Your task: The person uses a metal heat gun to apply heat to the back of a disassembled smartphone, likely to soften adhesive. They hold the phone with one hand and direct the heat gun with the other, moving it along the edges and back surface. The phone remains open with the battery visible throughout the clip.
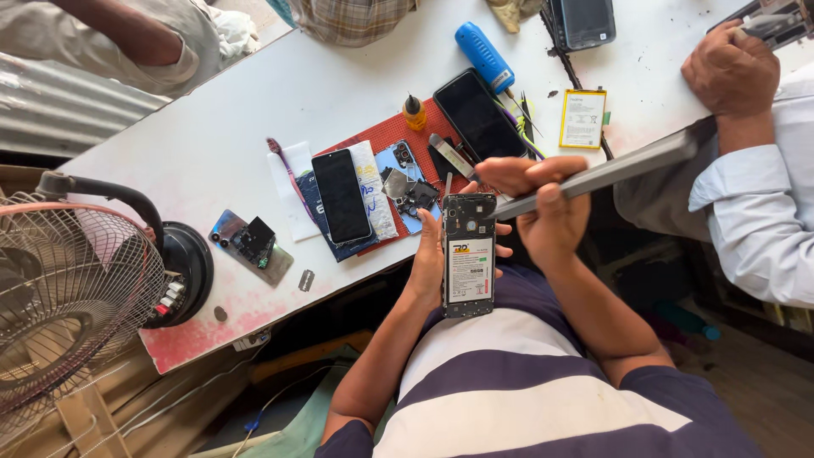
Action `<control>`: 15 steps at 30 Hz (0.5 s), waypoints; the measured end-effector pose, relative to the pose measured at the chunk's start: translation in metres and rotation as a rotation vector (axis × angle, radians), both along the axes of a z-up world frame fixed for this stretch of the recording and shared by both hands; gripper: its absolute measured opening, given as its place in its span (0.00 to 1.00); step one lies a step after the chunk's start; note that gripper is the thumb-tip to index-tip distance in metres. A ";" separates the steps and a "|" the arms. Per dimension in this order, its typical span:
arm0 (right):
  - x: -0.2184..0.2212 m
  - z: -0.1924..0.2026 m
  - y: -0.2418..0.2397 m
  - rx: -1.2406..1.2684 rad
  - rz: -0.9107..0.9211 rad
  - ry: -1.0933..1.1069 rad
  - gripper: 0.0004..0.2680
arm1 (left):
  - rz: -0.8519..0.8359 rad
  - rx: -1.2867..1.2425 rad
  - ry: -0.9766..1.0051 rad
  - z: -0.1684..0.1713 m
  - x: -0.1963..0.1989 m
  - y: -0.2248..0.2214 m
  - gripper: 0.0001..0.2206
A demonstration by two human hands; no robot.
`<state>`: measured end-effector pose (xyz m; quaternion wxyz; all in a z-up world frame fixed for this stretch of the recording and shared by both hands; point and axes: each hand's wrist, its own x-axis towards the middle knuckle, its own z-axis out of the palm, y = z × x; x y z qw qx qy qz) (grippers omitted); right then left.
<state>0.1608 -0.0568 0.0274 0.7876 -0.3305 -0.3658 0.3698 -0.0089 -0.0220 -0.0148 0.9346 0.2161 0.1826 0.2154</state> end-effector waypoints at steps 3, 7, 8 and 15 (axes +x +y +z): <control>-0.012 -0.002 0.003 0.034 0.052 -0.109 0.09 | -0.021 0.017 0.029 -0.007 0.002 -0.002 0.47; -0.013 -0.006 0.010 0.075 0.045 -0.200 0.09 | -0.006 0.027 0.037 -0.006 0.001 -0.002 0.44; -0.013 -0.007 0.010 0.076 0.041 -0.205 0.09 | -0.005 0.039 0.050 -0.004 0.001 -0.002 0.44; -0.013 -0.011 0.013 0.081 0.037 -0.240 0.09 | -0.007 0.069 0.098 0.008 0.001 -0.001 0.44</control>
